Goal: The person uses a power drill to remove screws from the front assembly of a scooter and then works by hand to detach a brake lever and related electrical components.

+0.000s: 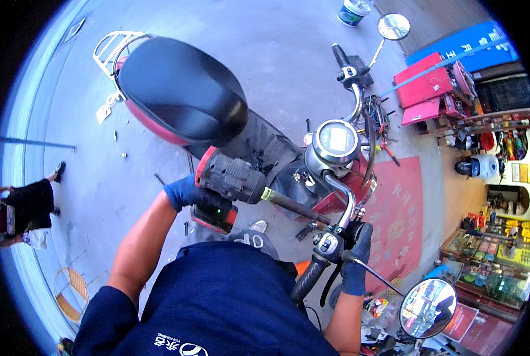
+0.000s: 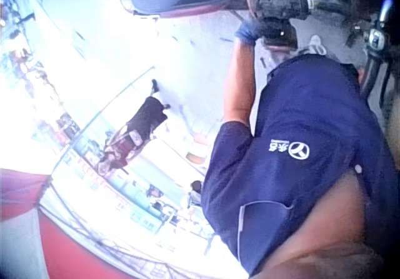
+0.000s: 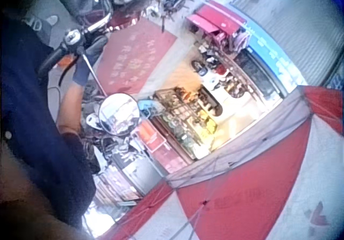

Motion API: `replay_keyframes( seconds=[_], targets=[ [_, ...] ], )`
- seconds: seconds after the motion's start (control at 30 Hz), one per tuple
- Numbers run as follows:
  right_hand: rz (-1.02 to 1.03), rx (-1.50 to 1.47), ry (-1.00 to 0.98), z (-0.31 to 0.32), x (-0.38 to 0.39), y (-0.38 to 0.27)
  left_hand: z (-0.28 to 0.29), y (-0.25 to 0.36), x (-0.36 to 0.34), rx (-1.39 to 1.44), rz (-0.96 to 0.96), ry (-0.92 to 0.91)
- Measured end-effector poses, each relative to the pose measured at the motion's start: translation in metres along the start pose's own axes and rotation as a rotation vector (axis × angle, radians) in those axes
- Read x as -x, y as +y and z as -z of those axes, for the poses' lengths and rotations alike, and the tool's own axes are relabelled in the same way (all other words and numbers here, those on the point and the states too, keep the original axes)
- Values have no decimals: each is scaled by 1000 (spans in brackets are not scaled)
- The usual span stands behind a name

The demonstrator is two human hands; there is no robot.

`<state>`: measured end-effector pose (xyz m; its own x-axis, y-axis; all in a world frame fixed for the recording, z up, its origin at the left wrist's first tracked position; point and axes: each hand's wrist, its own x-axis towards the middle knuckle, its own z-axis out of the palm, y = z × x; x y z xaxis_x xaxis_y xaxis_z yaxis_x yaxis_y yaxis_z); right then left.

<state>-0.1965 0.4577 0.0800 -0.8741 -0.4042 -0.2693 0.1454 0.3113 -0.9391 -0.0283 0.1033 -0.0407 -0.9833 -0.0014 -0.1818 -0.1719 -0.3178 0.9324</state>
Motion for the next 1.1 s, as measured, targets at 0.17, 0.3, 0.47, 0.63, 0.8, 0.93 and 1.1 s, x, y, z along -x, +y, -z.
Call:
replay_keyframes(
  seconds=[0.17, 0.3, 0.47, 0.63, 0.8, 0.93, 1.1],
  targets=[
    [52, -16, 115, -5, -2, 5, 3, -3, 5, -21, 74, -15],
    [-57, -75, 99, 5, -6, 15, -16, 24, 1, 22, 90, -5],
    [21, 13, 84, 8, -7, 23, -18, 28, 0, -71, 26, -52],
    [101, 56, 42, 10, -7, 25, -18, 48, -19, 5, 181, -100],
    [38, 104, 99, 8, -8, 20, -19, 53, -24, -20, 238, -89],
    [-141, -225, 193, -3, -9, 8, -24, 58, -20, -92, 119, -104],
    [107, -45, 155, 2, -10, 23, -18, 46, -21, -22, 92, -110]
  ],
)
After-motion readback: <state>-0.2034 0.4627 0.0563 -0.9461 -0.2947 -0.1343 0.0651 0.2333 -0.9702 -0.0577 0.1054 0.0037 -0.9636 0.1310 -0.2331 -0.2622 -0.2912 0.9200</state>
